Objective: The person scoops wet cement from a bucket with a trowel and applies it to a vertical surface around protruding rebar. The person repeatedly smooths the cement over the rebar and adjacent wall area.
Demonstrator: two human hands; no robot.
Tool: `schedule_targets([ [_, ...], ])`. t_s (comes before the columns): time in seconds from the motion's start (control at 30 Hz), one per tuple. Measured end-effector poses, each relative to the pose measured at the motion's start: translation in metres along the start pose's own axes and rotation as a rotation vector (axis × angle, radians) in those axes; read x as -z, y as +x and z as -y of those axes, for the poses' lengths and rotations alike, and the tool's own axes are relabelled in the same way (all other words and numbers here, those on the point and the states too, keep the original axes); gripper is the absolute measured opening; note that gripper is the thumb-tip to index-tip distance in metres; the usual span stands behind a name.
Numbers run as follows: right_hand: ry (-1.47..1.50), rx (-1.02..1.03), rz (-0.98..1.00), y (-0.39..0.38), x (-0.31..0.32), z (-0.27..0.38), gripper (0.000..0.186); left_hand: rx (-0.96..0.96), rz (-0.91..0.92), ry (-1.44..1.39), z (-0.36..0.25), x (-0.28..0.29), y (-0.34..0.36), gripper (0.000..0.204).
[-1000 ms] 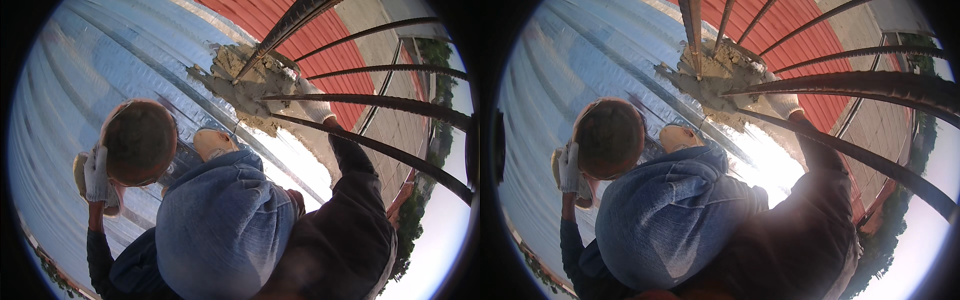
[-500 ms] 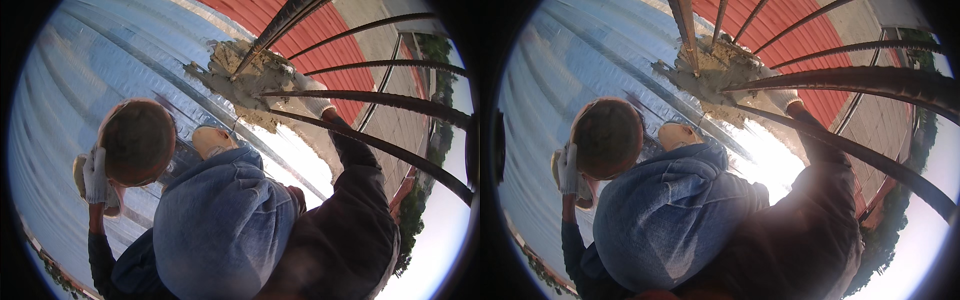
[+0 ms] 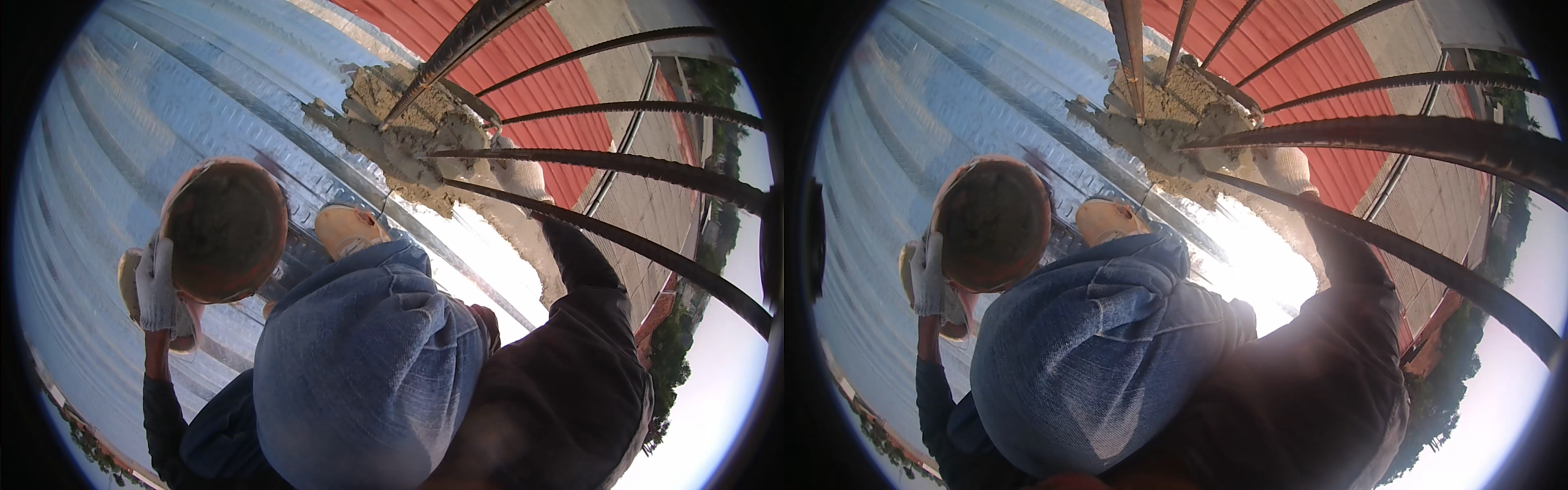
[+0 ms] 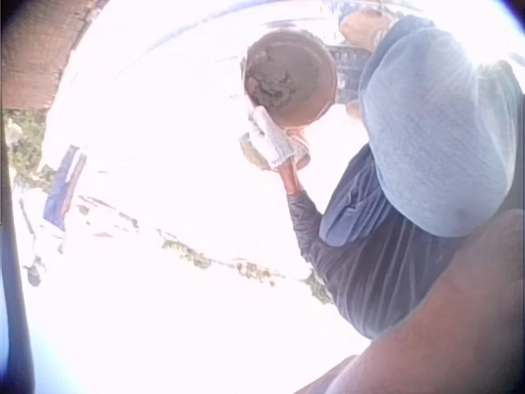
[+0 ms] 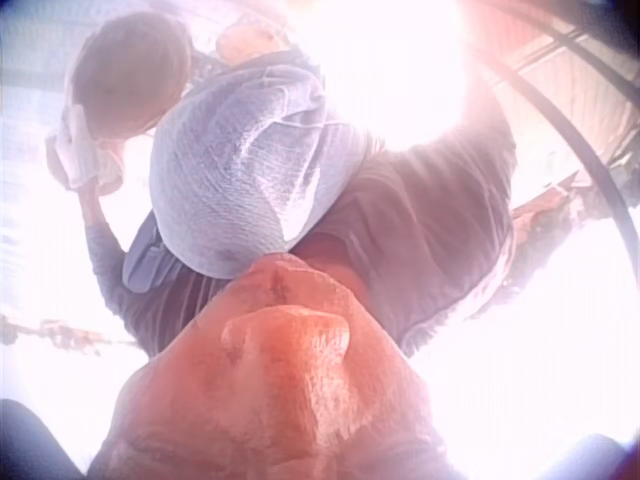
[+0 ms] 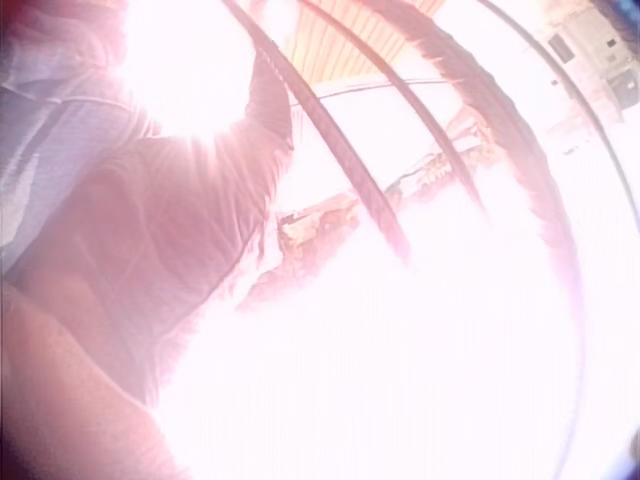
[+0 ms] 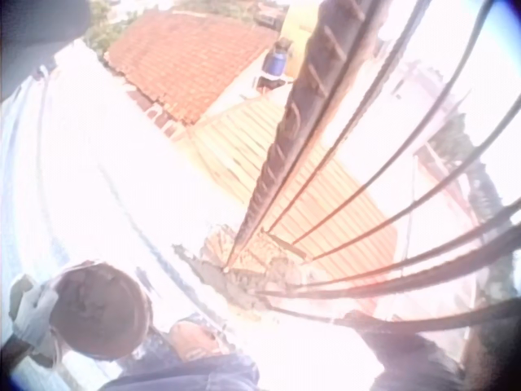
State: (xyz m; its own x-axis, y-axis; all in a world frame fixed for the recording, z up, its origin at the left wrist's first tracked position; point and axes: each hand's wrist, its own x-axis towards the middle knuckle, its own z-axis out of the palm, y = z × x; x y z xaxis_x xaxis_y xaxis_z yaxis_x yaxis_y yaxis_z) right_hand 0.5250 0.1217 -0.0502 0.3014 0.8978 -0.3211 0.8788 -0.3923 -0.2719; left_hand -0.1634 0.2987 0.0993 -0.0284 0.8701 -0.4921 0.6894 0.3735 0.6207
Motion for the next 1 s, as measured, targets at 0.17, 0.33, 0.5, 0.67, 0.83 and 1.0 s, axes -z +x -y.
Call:
schedule_targets([
  [0.17,-0.073,0.086,0.062,0.026,-0.005,0.014,0.034,0.000,-0.003,-0.003,-0.001,-0.001,-0.005,0.051],
  [0.33,-0.226,0.117,0.318,0.016,0.009,0.001,0.035,-0.009,-0.014,-0.010,-0.001,-0.004,-0.009,0.048],
  [0.5,-0.261,0.256,0.261,0.002,0.036,-0.009,0.033,-0.009,-0.007,-0.064,0.012,0.002,0.002,0.045],
  [0.67,-0.197,0.253,0.111,0.014,0.038,-0.002,0.024,-0.009,-0.002,-0.034,0.005,0.001,0.000,0.046],
  [0.83,-0.341,0.440,0.058,0.026,0.047,0.016,0.016,-0.013,-0.011,-0.035,0.003,-0.001,-0.005,0.048],
  [1.0,-0.350,0.344,0.144,0.008,0.060,-0.004,0.025,-0.046,-0.016,-0.014,0.002,-0.003,-0.005,0.048],
])
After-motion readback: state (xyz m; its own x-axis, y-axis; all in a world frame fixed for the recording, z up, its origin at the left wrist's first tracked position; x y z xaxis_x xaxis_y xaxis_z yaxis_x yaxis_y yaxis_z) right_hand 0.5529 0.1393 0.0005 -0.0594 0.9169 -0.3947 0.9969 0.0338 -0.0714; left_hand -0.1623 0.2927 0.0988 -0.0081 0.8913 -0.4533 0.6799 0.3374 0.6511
